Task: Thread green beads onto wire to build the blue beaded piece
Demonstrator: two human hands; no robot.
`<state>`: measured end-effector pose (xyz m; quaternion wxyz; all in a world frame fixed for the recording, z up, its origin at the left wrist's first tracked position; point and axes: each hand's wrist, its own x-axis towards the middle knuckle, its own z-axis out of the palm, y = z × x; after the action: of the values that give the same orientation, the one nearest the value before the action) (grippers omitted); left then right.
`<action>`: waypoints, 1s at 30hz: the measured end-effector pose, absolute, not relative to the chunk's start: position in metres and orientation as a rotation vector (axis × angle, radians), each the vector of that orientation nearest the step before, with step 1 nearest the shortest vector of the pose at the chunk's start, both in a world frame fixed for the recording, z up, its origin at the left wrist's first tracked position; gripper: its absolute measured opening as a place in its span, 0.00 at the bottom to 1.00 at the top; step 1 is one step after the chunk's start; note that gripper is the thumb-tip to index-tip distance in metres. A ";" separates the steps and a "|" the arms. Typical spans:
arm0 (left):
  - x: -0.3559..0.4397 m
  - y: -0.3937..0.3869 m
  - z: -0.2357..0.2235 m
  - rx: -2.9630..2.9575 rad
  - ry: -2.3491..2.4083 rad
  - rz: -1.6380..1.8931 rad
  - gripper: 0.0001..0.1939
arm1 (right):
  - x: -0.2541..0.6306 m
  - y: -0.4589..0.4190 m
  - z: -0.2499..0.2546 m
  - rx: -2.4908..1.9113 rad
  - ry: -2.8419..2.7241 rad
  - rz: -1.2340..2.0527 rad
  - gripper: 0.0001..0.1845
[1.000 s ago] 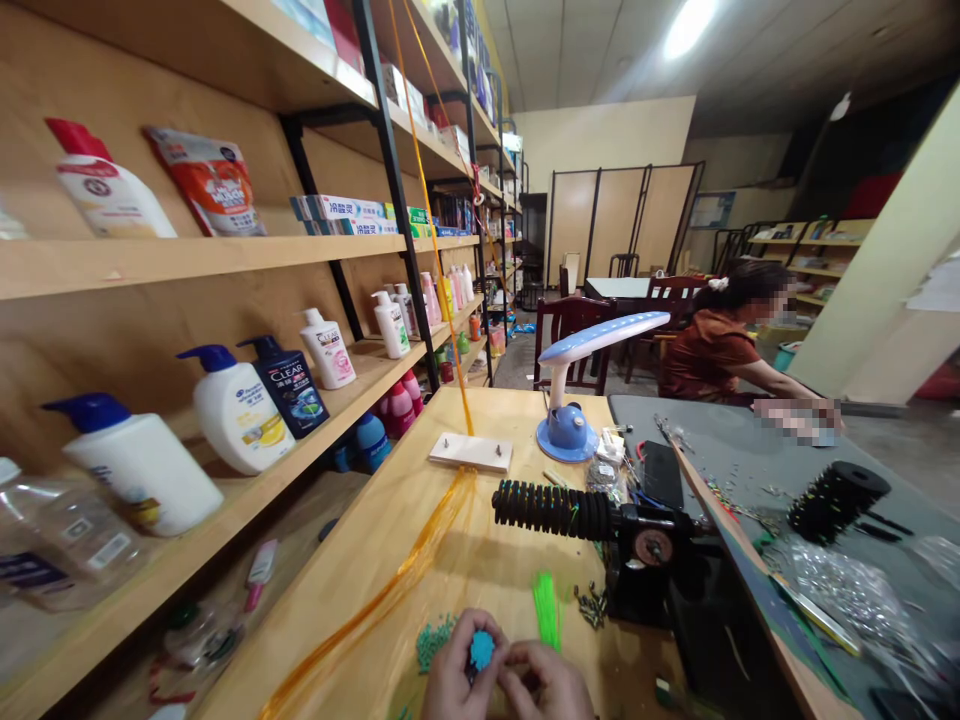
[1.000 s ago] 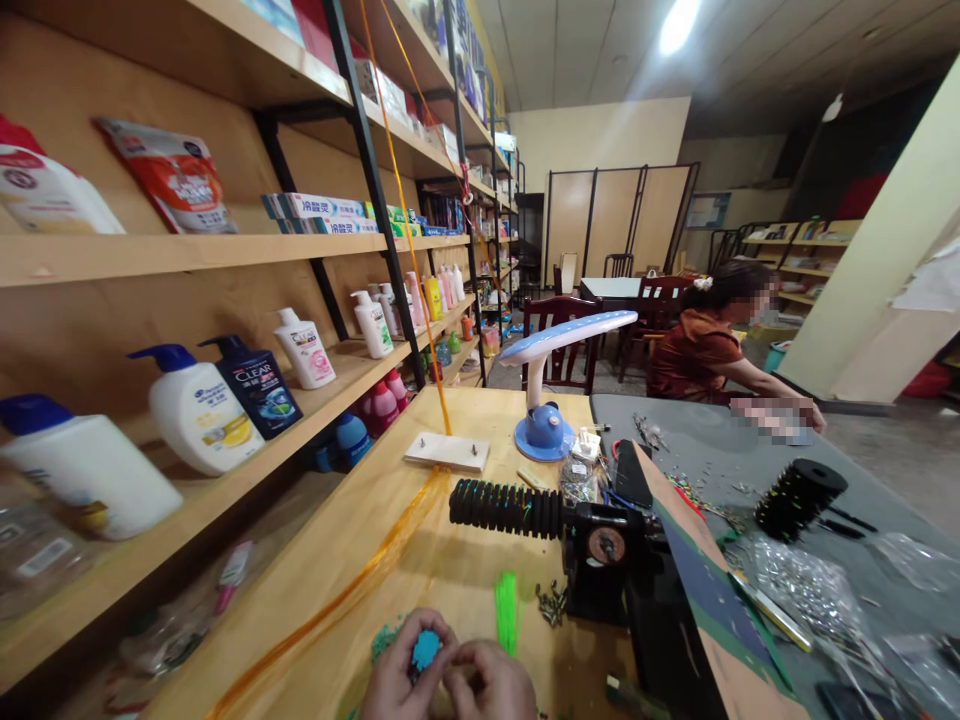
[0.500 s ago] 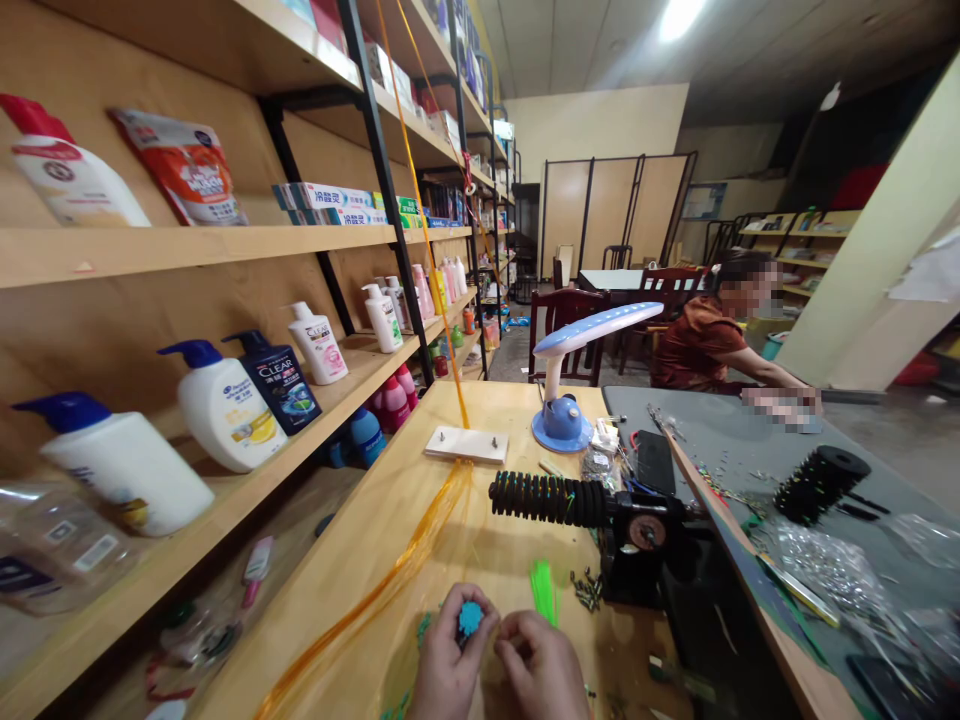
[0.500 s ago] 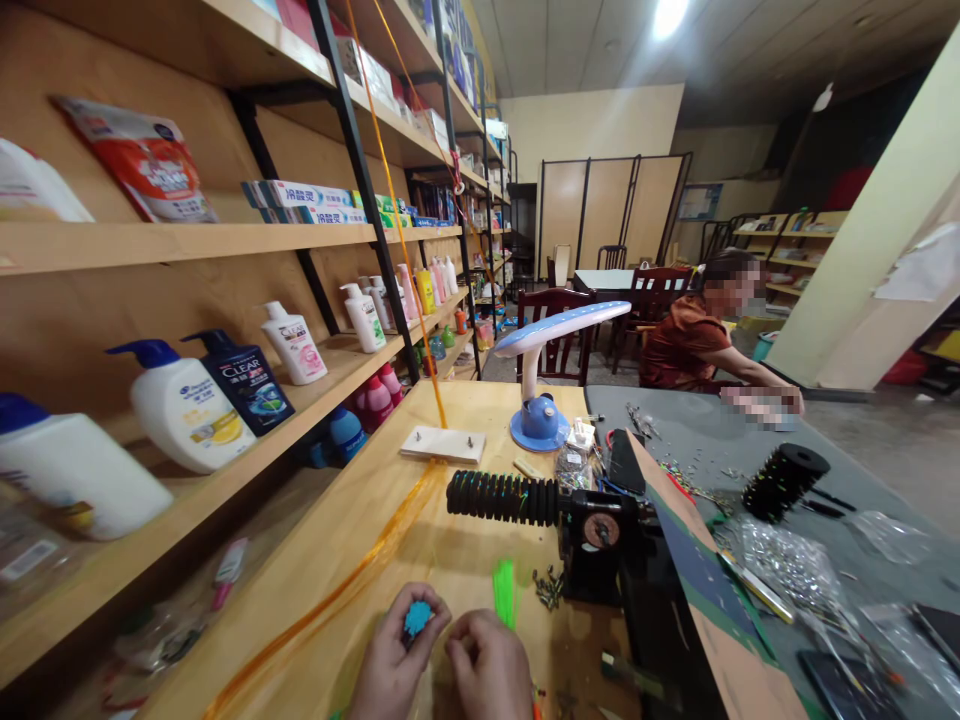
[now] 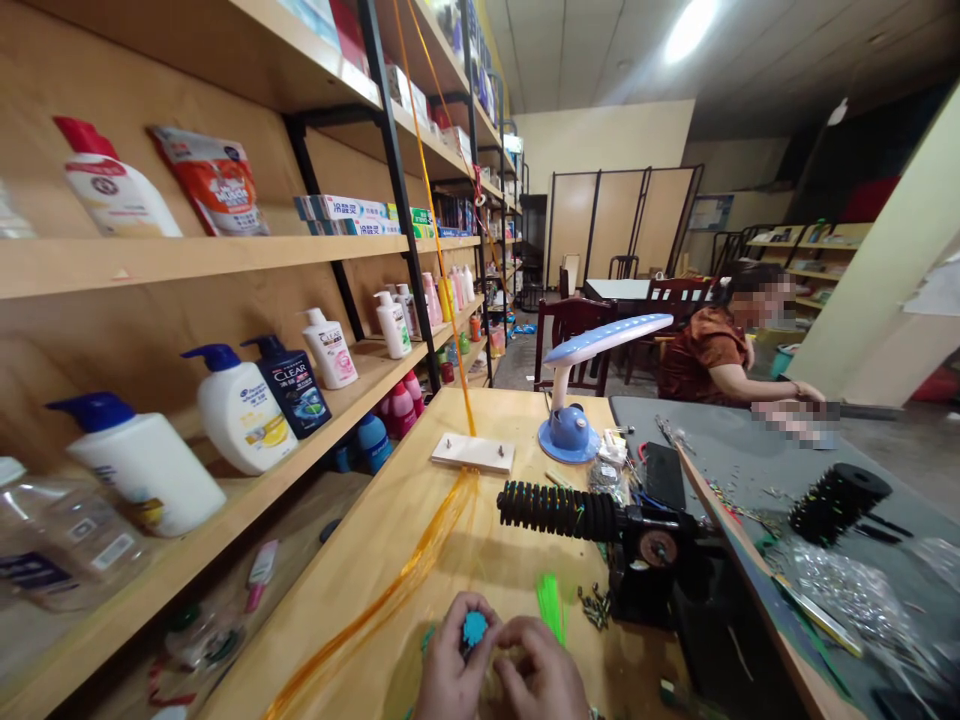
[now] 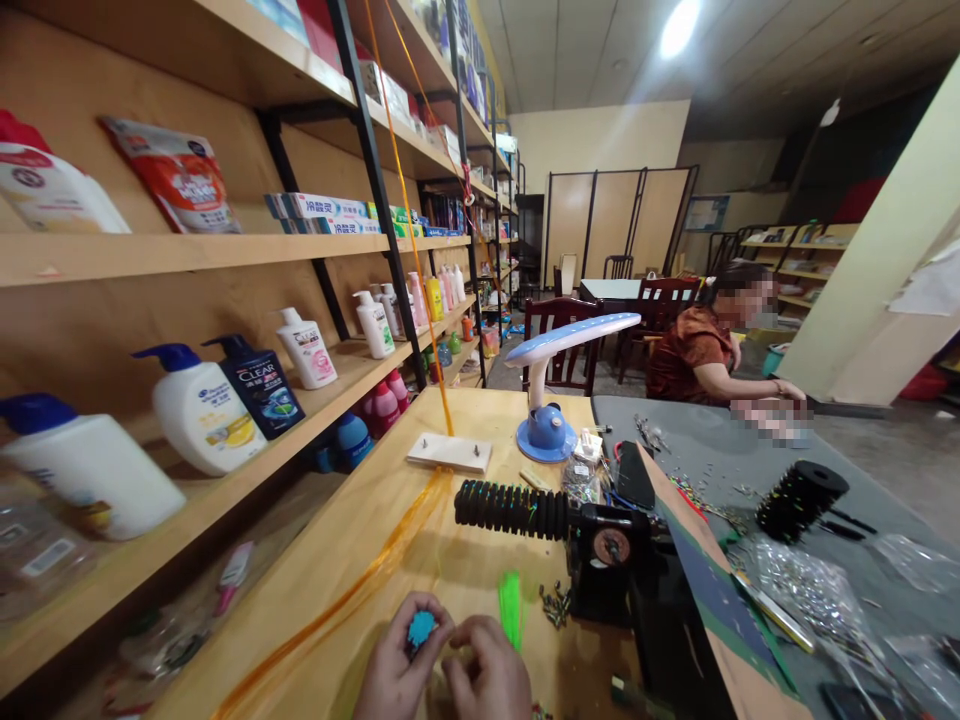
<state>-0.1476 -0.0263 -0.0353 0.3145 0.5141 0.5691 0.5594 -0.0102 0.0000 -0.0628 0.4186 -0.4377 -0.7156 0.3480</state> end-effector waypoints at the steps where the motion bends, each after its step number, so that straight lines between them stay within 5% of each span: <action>1: -0.148 -0.027 -0.035 1.366 1.502 1.471 0.13 | -0.011 0.001 -0.062 -1.087 -1.804 0.874 0.07; 21: -0.143 -0.027 -0.028 1.338 1.513 1.490 0.13 | -0.009 0.000 -0.063 -1.221 -1.799 0.888 0.08; 30: -0.138 -0.026 -0.033 1.331 1.527 1.575 0.17 | -0.008 0.005 -0.078 -1.227 -1.798 0.839 0.23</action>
<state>-0.1382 -0.0256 -0.0328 0.2838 0.4972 0.5707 0.5887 -0.0083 0.0051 -0.0781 0.3932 -0.4836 -0.7087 0.3308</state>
